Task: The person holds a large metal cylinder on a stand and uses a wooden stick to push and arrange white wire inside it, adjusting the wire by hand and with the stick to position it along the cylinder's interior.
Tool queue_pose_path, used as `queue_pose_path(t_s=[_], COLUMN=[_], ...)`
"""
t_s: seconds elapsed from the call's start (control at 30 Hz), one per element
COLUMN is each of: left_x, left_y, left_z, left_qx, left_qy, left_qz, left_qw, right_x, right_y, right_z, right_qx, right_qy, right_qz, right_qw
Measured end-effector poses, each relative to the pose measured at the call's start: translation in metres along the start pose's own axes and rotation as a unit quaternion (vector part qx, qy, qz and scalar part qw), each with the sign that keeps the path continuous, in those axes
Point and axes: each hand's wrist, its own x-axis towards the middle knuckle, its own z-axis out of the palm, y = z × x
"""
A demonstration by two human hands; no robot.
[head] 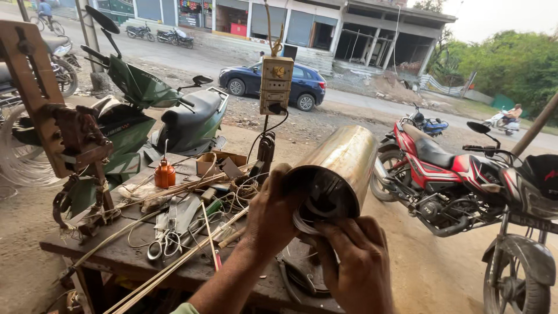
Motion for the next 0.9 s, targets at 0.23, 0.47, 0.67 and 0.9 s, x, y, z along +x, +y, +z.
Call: queue_pose_path(t_s=[0.23, 0.47, 0.67, 0.9], left_x=[0.010, 0.012, 0.042, 0.068], left_y=[0.006, 0.024, 0.034, 0.056], left_z=[-0.012, -0.050, -0.053, -0.037], left_qx=[0.042, 0.054, 0.022, 0.196], left_qy=[-0.215, -0.122, -0.457, -0.518], left_qz=[0.015, 0.208, 0.161, 0.198], left_qw=[0.976, 0.969, 0.875, 0.809], right_x=[-0.001, -0.001, 0.070, 0.153], right_y=[0.023, 0.039, 0.070, 0.091], right_z=[-0.022, -0.054, -0.055, 0.004], right_qx=[0.039, 0.053, 0.089, 0.200], right_qy=[-0.019, 0.107, -0.008, -0.401], right_qz=[0.019, 0.027, -0.106, 0.060], right_qw=[0.999, 0.992, 0.990, 0.892])
